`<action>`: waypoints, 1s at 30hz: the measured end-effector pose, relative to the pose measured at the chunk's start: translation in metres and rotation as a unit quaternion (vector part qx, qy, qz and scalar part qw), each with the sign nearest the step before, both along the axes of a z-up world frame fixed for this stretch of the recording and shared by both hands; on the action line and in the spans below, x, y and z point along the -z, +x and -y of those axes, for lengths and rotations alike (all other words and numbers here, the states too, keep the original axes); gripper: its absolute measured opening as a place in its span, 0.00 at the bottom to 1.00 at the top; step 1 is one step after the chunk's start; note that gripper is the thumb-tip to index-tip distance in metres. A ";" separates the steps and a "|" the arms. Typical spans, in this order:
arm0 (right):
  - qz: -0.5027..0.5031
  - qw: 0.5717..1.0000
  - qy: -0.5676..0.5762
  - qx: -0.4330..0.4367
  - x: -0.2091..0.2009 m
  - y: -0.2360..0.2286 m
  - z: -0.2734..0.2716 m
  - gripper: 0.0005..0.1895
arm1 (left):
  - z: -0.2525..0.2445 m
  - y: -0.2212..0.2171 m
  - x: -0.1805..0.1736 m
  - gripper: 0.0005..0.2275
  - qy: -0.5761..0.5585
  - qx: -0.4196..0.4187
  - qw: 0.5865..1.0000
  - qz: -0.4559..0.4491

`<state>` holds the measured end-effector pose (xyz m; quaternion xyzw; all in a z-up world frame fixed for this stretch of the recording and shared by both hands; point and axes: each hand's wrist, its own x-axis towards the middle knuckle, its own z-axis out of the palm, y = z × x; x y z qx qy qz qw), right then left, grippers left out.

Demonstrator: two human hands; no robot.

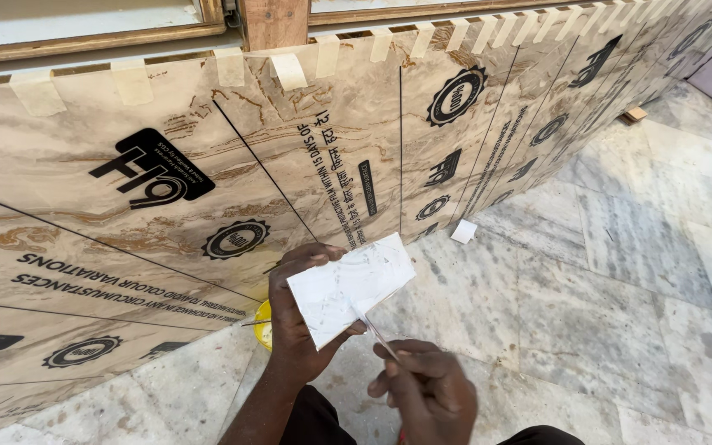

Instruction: The person applies white adhesive to a rectangular wooden strip using a small brush. They then press the glued strip into a vertical slot on a wooden cabinet frame to secure it in place.

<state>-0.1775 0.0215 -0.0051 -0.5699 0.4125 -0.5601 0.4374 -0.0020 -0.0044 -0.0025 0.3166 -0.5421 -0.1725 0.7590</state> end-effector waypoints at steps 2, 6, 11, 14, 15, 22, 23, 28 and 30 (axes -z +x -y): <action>0.006 1.000 0.021 0.007 -0.007 -0.011 0.007 0.04 | -0.001 0.003 0.001 0.37 0.004 -0.005 1.000 0.003; 0.010 0.999 0.030 0.038 -0.012 -0.016 0.031 0.04 | -0.001 0.007 -0.001 0.37 0.002 -0.003 1.000 0.009; -0.032 0.996 0.078 -0.005 0.006 -0.006 0.016 0.05 | 0.003 0.007 0.009 0.37 0.003 0.010 1.000 -0.009; 0.015 0.999 0.033 -0.020 -0.004 -0.030 0.036 0.05 | 0.003 0.016 0.021 0.40 0.063 0.122 0.981 -0.140; 0.041 0.997 -0.013 -0.058 -0.015 -0.044 0.046 0.05 | 0.002 0.021 0.024 0.41 0.091 0.171 0.960 -0.204; -0.116 0.954 -0.233 -0.150 -0.068 -0.057 0.099 0.10 | -0.002 0.024 0.012 0.38 0.074 0.392 0.836 -0.377; -0.126 0.948 -0.242 -0.162 -0.066 -0.049 0.102 0.10 | -0.001 0.021 0.007 0.37 0.068 0.400 0.830 -0.383; -0.187 0.929 -0.285 -0.143 -0.052 -0.018 0.100 0.11 | -0.005 0.009 0.005 0.35 0.090 0.411 0.814 -0.399; -0.227 0.912 -0.321 -0.116 -0.053 -0.008 0.106 0.11 | -0.008 0.004 0.014 0.36 0.098 0.423 0.802 -0.411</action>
